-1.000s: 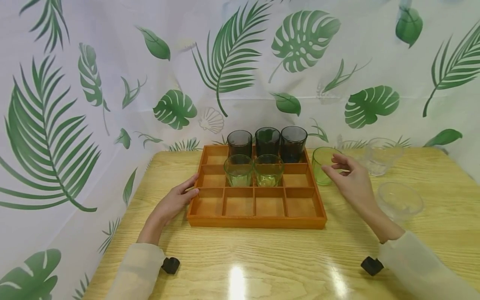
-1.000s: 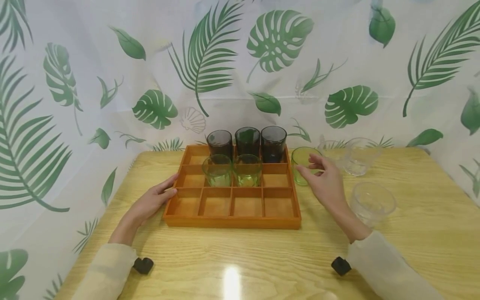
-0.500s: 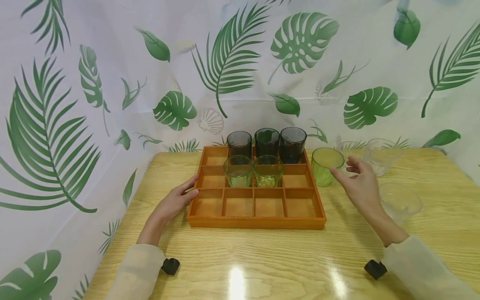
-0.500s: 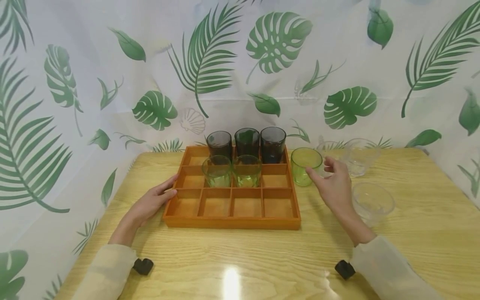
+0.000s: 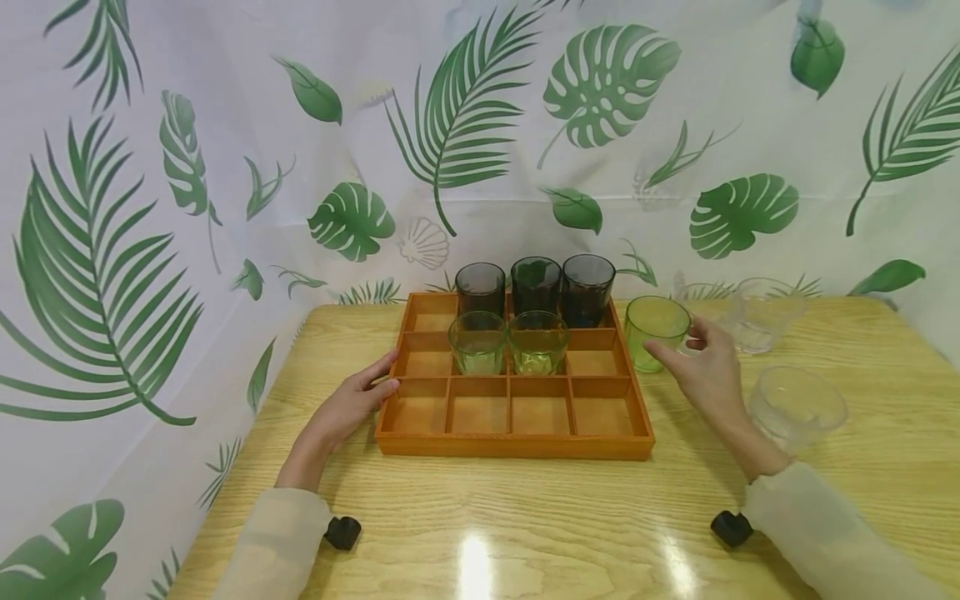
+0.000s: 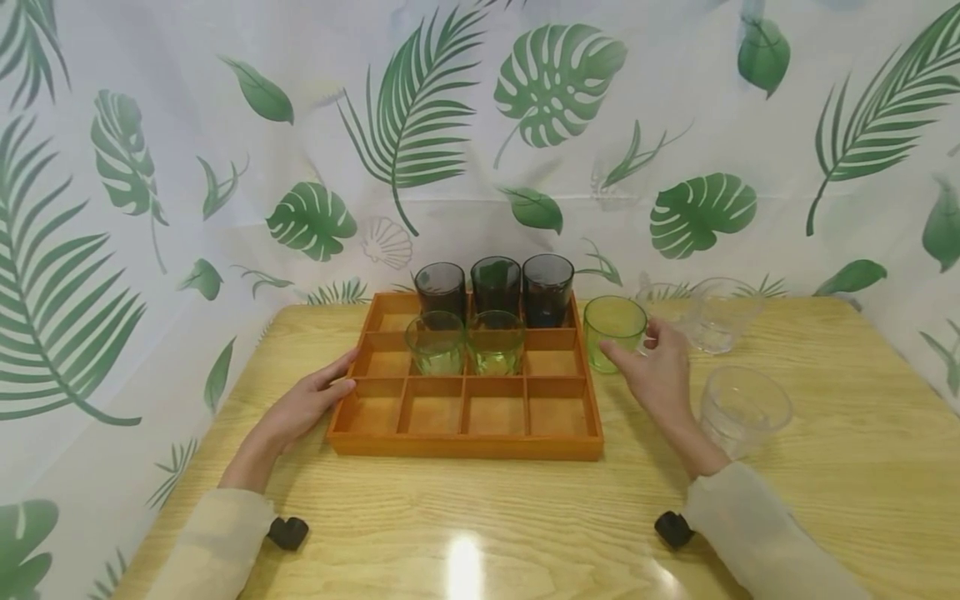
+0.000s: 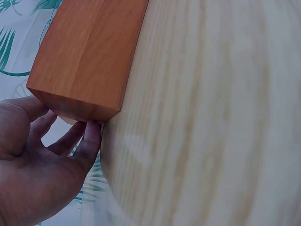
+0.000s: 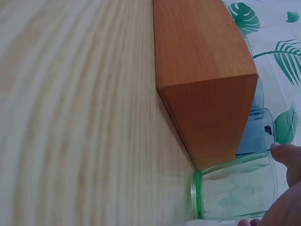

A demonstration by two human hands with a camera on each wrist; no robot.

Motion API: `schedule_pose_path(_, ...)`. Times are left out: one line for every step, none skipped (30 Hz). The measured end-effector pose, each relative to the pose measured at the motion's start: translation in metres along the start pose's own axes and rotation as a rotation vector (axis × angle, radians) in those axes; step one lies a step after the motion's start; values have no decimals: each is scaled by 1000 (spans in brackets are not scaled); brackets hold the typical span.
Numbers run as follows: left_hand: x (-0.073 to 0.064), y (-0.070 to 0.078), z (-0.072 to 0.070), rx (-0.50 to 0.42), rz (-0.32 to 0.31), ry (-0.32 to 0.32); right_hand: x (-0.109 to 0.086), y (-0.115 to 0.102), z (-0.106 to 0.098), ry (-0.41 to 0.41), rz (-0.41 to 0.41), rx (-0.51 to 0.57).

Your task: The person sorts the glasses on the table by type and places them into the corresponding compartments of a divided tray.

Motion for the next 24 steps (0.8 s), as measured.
schedule_pose_path(0, 0, 0, -2, -3, 1, 1, 0, 1, 8, -1, 1)
schedule_pose_path(0, -1, 0, -3, -2, 0, 2, 0, 2, 16, -1, -2)
schedule_pose_path(1, -1, 0, -5, -6, 1, 3, 0, 3, 25, -3, -3)
schedule_pose_path(1, -1, 0, -3, -4, -1, 3, 0, 4, 33, -5, -5)
schedule_pose_path(1, -2, 0, -4, -6, 0, 4, 0, 4, 42, -5, -5)
schedule_pose_path(1, -2, 0, -4, -6, -2, 5, 0, 5, 50, -7, -2)
schedule_pose_path(1, -2, 0, -5, -6, -1, 6, 0, 5, 58, -7, -3)
schedule_pose_path(1, -2, 0, -3, -1, -4, 7, 0, 5, 65, -9, 3)
schedule_pose_path(1, -2, 0, -3, 0, -4, 7, 0, 6, 70, -10, 7)
schedule_pose_path(0, -1, 0, -1, 7, -7, 8, 0, 6, 73, -7, 7)
schedule_pose_path(0, -1, 0, -3, 7, -7, 8, 0, 6, 78, -3, 10)
schedule_pose_path(0, -1, -1, -3, 10, -8, 9, 1, 7, 78, 2, 15)
schedule_pose_path(0, -1, -1, -3, 13, -7, 9, 2, 8, 76, 11, 17)
schedule_pose_path(0, 0, -1, -1, 16, -9, 9, 3, 9, 72, 23, 22)
schedule_pose_path(0, 0, -1, -1, 15, -8, 8, 4, 10, 65, 39, 19)
schedule_pose_path(0, 0, -1, -1, 14, -7, 8, 5, 12, 58, 55, 21)
schedule_pose_path(-1, 0, -1, -2, 13, -7, 7, 6, 13, 53, 71, 27)
schedule_pose_path(-1, 0, 0, -1, 12, -8, 6, 6, 14, 44, 87, 25)
schedule_pose_path(-1, 0, 0, 1, 12, -8, 5, 7, 15, 39, 101, 23)
schedule_pose_path(-1, 0, 0, 3, 11, -8, 5, 7, 15, 38, 114, 25)
schedule_pose_path(-1, -1, 0, 2, 11, -7, 5, 8, 16, 38, 123, 29)
schedule_pose_path(-1, -1, 0, 1, 10, -7, 5, 8, 16, 41, 130, 30)
schedule_pose_path(-1, -1, 0, 1, 9, -8, 5, 9, 17, 48, 137, 34)
schedule_pose_path(-1, -1, -1, 3, 8, -6, 5, 10, 17, 54, 143, 34)
Point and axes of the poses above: each hand's wrist, its own x-axis towards the middle knuckle, its own z-axis out of the palm, y = z × x, the point moved 8 cm from there along x, towards the middle knuckle, and after that the axes turned 10 degrees about -z, right-handed, at the moved point
